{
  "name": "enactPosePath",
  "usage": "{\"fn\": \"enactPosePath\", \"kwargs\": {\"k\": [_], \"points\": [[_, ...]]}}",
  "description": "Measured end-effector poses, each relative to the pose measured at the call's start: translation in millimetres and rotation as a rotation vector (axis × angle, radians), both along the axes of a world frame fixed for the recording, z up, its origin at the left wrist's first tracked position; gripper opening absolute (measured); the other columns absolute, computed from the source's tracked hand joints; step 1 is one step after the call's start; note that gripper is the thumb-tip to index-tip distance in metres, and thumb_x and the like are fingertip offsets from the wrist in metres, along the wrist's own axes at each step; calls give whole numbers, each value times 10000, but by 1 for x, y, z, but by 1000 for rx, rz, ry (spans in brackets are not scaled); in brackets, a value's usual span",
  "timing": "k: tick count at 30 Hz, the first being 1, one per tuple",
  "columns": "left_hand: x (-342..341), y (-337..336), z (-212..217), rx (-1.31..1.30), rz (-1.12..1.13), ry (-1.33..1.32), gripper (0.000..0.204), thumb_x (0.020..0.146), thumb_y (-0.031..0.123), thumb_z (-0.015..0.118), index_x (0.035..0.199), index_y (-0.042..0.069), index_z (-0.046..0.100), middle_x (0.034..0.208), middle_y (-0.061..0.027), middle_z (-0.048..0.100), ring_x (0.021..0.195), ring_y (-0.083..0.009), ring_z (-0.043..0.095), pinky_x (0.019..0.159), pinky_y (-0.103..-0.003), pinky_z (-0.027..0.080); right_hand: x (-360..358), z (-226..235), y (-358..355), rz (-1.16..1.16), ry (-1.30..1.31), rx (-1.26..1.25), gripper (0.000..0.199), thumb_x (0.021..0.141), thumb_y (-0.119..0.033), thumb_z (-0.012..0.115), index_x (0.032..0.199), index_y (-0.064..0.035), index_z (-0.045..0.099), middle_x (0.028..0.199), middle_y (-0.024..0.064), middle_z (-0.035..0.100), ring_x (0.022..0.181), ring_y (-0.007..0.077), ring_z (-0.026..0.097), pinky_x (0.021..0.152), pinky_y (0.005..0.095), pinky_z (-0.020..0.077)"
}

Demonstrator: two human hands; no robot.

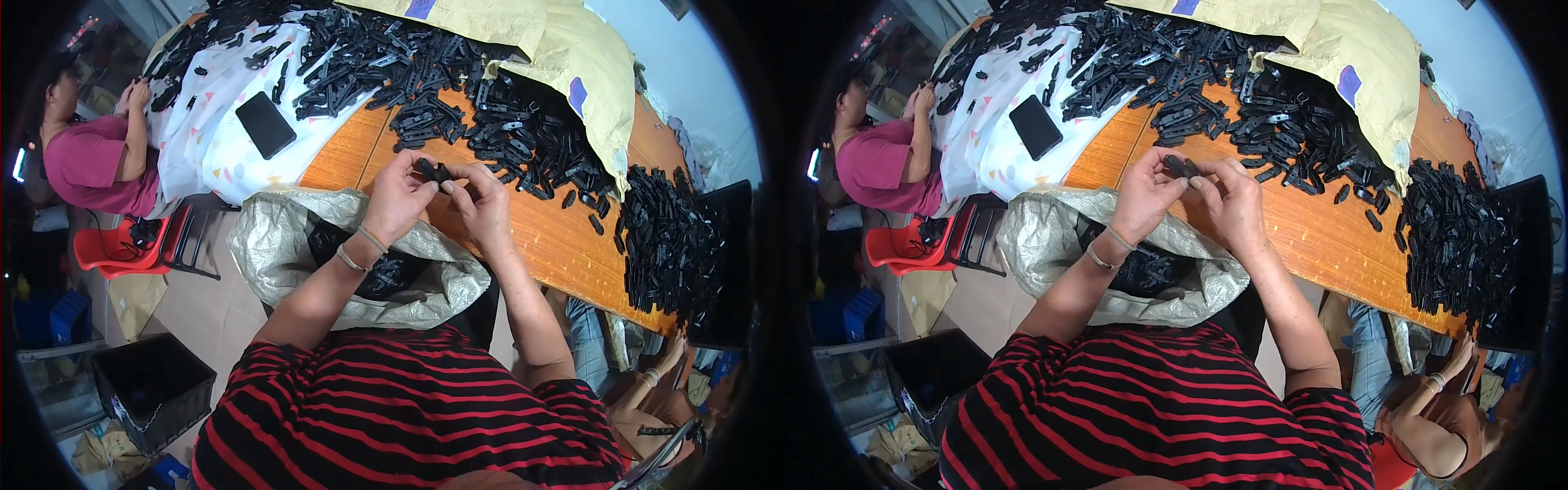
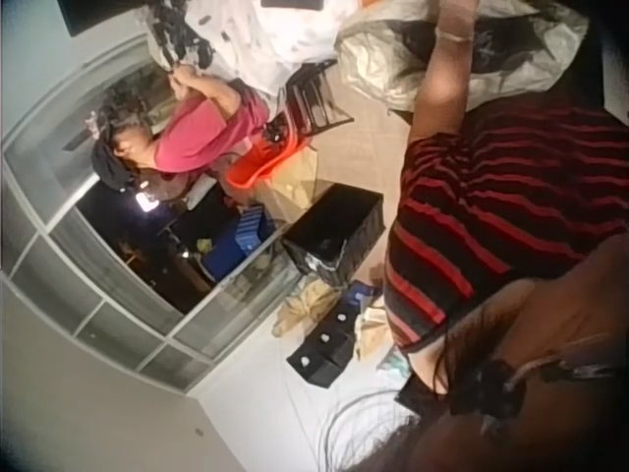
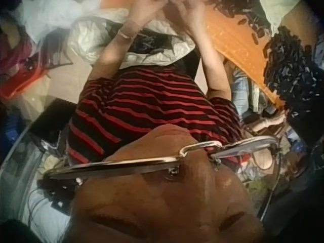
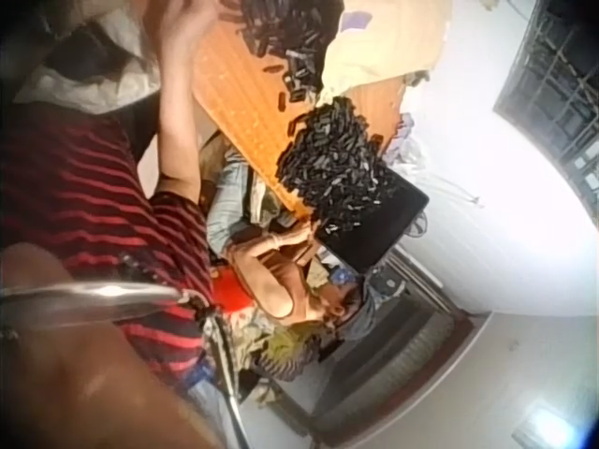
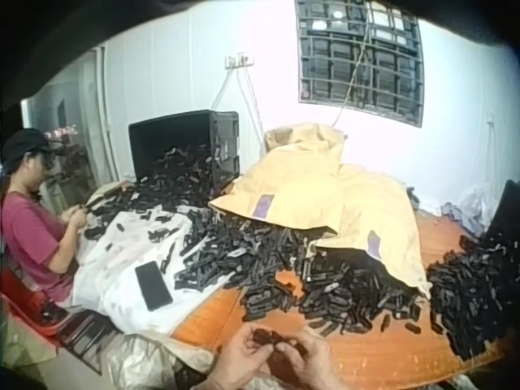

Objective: Pick up small black plastic parts from the table, inspect them, and place them into a collection bag.

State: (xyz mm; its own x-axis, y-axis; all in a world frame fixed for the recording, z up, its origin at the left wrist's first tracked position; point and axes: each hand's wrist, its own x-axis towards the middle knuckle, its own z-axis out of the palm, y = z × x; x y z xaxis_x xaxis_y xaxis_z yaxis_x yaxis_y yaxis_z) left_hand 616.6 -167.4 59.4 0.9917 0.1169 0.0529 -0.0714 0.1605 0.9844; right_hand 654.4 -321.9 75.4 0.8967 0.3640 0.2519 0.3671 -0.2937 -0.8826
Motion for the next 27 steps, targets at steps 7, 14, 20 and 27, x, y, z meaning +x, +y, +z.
{"fn": "enactPosePath", "kwargs": {"k": [7, 14, 20, 27], "points": [[-10, -8, 17, -122, -26, -101, 385, 848, -41, 641, 1206, -7, 504, 1049, -79, 614, 960, -119, 616, 857, -255, 513, -3, -4, 0, -10, -332, -13, 175, 837, 21, 667, 1009, -7, 650, 927, 85, 600, 684, 124, 631, 559, 243, 484], [-23, -6, 37, 267, 24, -131, 279, 859, 1, 654, 1121, -33, 564, 1013, -70, 666, 902, -111, 642, 811, -247, 518, -18, -2, 0, -41, -160, 57, 359, 776, -40, 731, 1095, -17, 567, 820, 95, 619, 607, 166, 604, 561, 283, 489], [-45, 8, 38, 388, 48, -272, 202, 860, 4, 651, 1050, -25, 589, 953, -59, 683, 855, -107, 650, 752, -226, 509, -24, 2, 7, 130, -86, 22, 309, 800, -132, 753, 1030, -22, 579, 804, 53, 618, 615, 119, 577, 559, 261, 464], [-86, 39, 21, 166, 97, -45, 130, 885, 67, 654, 986, 1, 605, 839, -39, 648, 774, -62, 594, 706, -225, 499, -46, -4, 40, 341, 24, -48, 325, 780, -182, 791, 978, -33, 581, 716, 51, 583, 632, 126, 567, 575, 282, 457]]}}
